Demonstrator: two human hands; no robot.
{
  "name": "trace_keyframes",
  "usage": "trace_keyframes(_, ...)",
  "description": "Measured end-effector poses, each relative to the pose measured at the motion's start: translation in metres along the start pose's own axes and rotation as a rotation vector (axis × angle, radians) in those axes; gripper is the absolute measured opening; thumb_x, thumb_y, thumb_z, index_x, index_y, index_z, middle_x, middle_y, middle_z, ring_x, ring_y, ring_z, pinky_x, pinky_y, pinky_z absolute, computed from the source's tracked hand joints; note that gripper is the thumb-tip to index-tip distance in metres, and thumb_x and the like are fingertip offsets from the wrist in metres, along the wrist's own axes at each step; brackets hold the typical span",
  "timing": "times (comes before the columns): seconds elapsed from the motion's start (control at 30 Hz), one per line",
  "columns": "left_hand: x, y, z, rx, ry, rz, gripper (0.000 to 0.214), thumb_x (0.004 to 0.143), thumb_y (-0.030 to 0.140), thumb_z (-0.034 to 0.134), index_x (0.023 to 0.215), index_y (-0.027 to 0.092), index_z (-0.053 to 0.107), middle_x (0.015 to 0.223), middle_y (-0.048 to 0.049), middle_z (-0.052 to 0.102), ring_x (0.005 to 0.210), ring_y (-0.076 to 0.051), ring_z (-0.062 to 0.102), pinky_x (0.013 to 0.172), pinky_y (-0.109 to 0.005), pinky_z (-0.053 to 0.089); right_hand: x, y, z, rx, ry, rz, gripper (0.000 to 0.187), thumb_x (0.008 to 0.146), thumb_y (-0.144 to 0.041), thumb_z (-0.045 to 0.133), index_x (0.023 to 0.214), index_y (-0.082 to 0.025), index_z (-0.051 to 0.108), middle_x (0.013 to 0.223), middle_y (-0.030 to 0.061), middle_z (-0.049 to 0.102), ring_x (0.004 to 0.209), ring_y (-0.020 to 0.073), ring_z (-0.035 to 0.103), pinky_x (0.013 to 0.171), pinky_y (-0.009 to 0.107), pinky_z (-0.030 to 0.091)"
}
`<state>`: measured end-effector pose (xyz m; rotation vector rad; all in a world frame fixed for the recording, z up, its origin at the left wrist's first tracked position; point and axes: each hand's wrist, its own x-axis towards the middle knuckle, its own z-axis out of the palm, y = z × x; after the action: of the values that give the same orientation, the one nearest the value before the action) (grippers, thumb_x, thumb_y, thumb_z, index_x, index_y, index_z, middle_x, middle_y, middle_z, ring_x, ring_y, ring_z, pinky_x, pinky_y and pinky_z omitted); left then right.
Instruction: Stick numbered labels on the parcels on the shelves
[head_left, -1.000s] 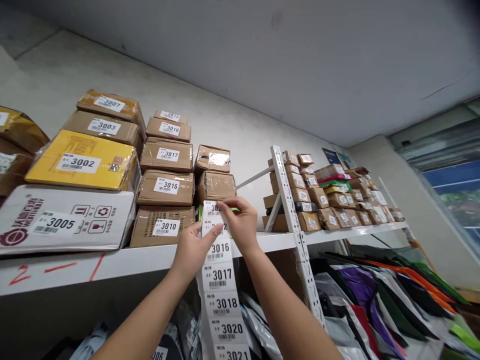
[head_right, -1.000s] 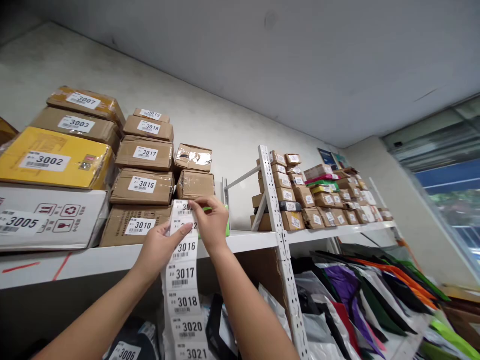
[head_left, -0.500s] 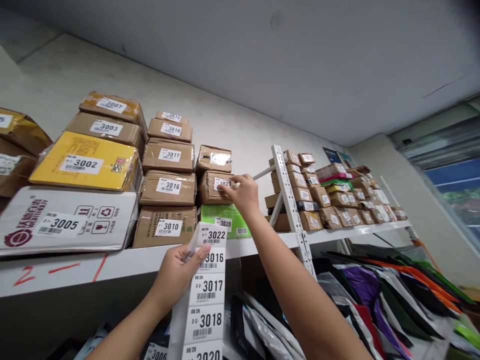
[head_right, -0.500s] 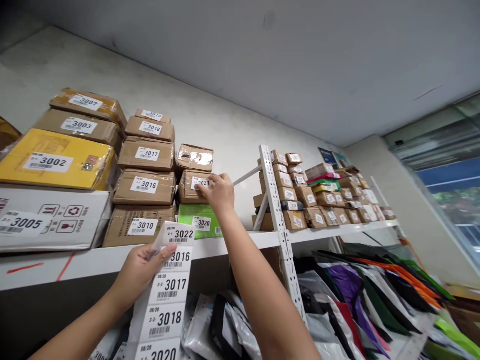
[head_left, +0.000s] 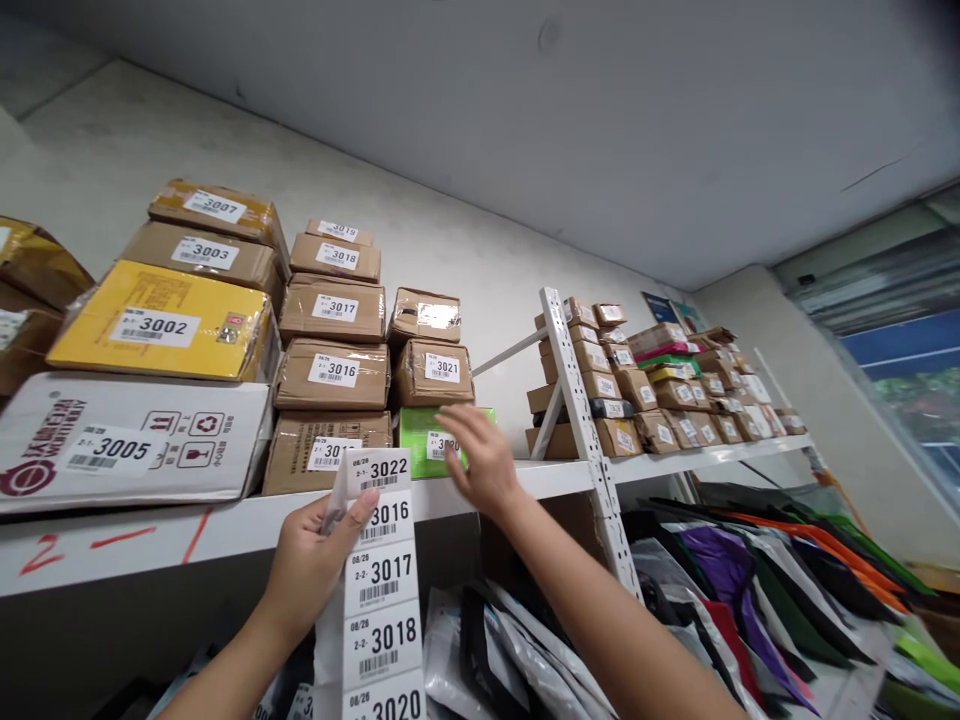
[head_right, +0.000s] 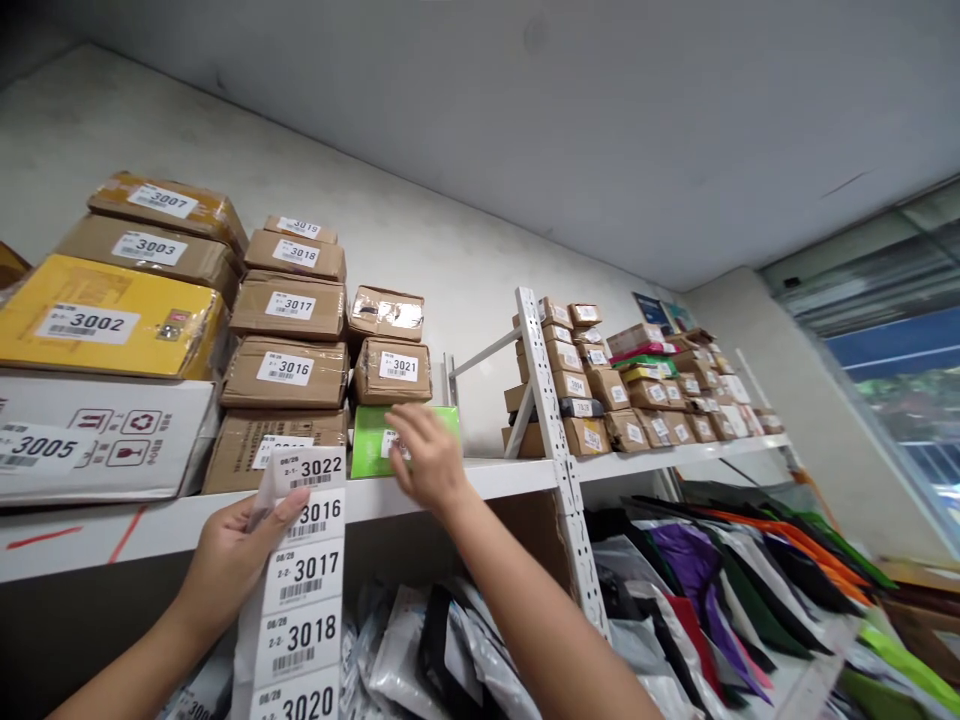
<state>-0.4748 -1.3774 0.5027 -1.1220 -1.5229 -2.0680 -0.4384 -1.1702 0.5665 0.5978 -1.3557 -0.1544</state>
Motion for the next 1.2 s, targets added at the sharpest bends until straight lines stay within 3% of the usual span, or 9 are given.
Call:
trace_keyframes(0.1, 0.003, -0.007, -0.004, -0.019, -0.043, -0.056, 0.046, 0.06, 0.056, 0.074, 0.07, 0.012, 0.065, 0.062, -0.0044, 0.065, 0.06, -0.019, 0.059, 0.055, -0.026, 0.048, -0.04, -0.033, -0.001, 0.174, -0.238, 0.018, 0.039, 0.085, -0.026, 0.05, 0.122, -0.013, 0.056, 0.125, 0.016, 0.06, 0.122, 0.0266, 0.051, 0.099, 0.047, 0.048)
trace_keyframes(0.27, 0.0, -0.007, 0.009, 0.017, -0.202, -0.036, 0.043, 0.07, 0.056, 0.066, 0.075, 0.013, 0.065, 0.067, -0.0047, 0.067, 0.064, -0.018, 0.059, 0.058, -0.025, 0.047, -0.047, -0.064, -0.015, 0.74, 0.024, 0.534, 0.033, 0.089, -0.034, 0.046, 0.117, -0.025, 0.059, 0.121, 0.0101, 0.063, 0.11, 0.0218, 0.059, 0.085, 0.038, 0.055)
trace_keyframes(0.37, -0.001, -0.005, 0.023, 0.084, -0.358, 0.012, 0.043, 0.075, 0.057, 0.059, 0.07, 0.014, 0.063, 0.063, -0.0025, 0.063, 0.063, -0.016, 0.056, 0.059, -0.025, 0.045, -0.03, -0.069, -0.02, 0.869, 0.032, 0.758, 0.026, 0.082, -0.037, 0.058, 0.104, -0.026, 0.066, 0.105, 0.0079, 0.066, 0.094, 0.0203, 0.063, 0.068, 0.029, 0.056)
trace_keyframes(0.43, 0.001, -0.003, 0.032, 0.046, -0.309, 0.003, 0.041, 0.073, 0.056, 0.063, 0.078, 0.016, 0.064, 0.069, -0.002, 0.063, 0.071, -0.018, 0.058, 0.065, -0.026, 0.046, -0.022, -0.07, -0.019, 0.812, 0.039, 0.801, 0.015, 0.077, -0.032, 0.064, 0.087, -0.023, 0.07, 0.087, 0.0052, 0.067, 0.079, 0.0173, 0.062, 0.064, 0.028, 0.052)
trace_keyframes(0.53, 0.005, 0.0, 0.044, -0.094, -0.096, -0.014, 0.047, 0.067, 0.051, 0.071, 0.1, 0.018, 0.062, 0.085, -0.0028, 0.066, 0.083, -0.018, 0.059, 0.072, -0.026, 0.047, -0.016, -0.07, -0.015, 0.809, 0.097, 0.854, 0.013, 0.074, -0.029, 0.067, 0.084, -0.021, 0.068, 0.077, 0.0027, 0.068, 0.07, 0.0151, 0.061, 0.063, 0.028, 0.05)
trace_keyframes(0.73, 0.022, 0.015, 0.063, 0.121, 0.162, 0.267, 0.045, 0.079, 0.057, 0.053, 0.06, 0.017, 0.048, 0.051, 0.0053, 0.039, 0.051, -0.01, 0.035, 0.047, -0.021, 0.029, 0.006, -0.065, -0.009, 0.705, 0.25, 0.804, 0.011, 0.075, -0.032, 0.067, 0.074, -0.02, 0.067, 0.072, 0.0018, 0.067, 0.069, 0.0146, 0.061, 0.06, 0.026, 0.048)
trace_keyframes(0.93, 0.043, 0.035, 0.057, -0.024, -0.09, 0.156, 0.046, 0.061, 0.05, 0.075, 0.086, 0.013, 0.066, 0.074, -0.0038, 0.066, 0.066, -0.015, 0.057, 0.058, -0.024, 0.044, 0.044, -0.049, -0.009, 0.589, 0.3, 0.656, 0.007, 0.075, -0.028, 0.067, 0.072, -0.021, 0.069, 0.075, 0.0023, 0.066, 0.072, 0.015, 0.062, 0.06, 0.027, 0.049)
trace_keyframes(1.07, 0.036, 0.038, 0.047, 0.077, -0.02, 0.11, 0.043, 0.062, 0.055, 0.072, 0.065, 0.013, 0.063, 0.059, -0.0016, 0.062, 0.054, -0.013, 0.052, 0.051, -0.023, 0.039, 0.085, -0.023, -0.003, 0.542, 0.35, 0.616, 0.008, 0.074, -0.028, 0.067, 0.074, -0.021, 0.07, 0.075, 0.0021, 0.069, 0.069, 0.0146, 0.063, 0.066, 0.03, 0.052)
trace_keyframes(1.2, 0.022, 0.029, 0.037, 0.143, -0.028, 0.12, 0.045, 0.067, 0.055, 0.068, 0.053, 0.016, 0.053, 0.05, 0.0008, 0.056, 0.05, -0.012, 0.048, 0.047, -0.022, 0.037, 0.133, 0.027, 0.012, 0.273, 0.311, 0.623, 0.01, 0.078, -0.026, 0.063, 0.08, -0.019, 0.069, 0.079, 0.0036, 0.071, 0.074, 0.015, 0.063, 0.074, 0.031, 0.052)
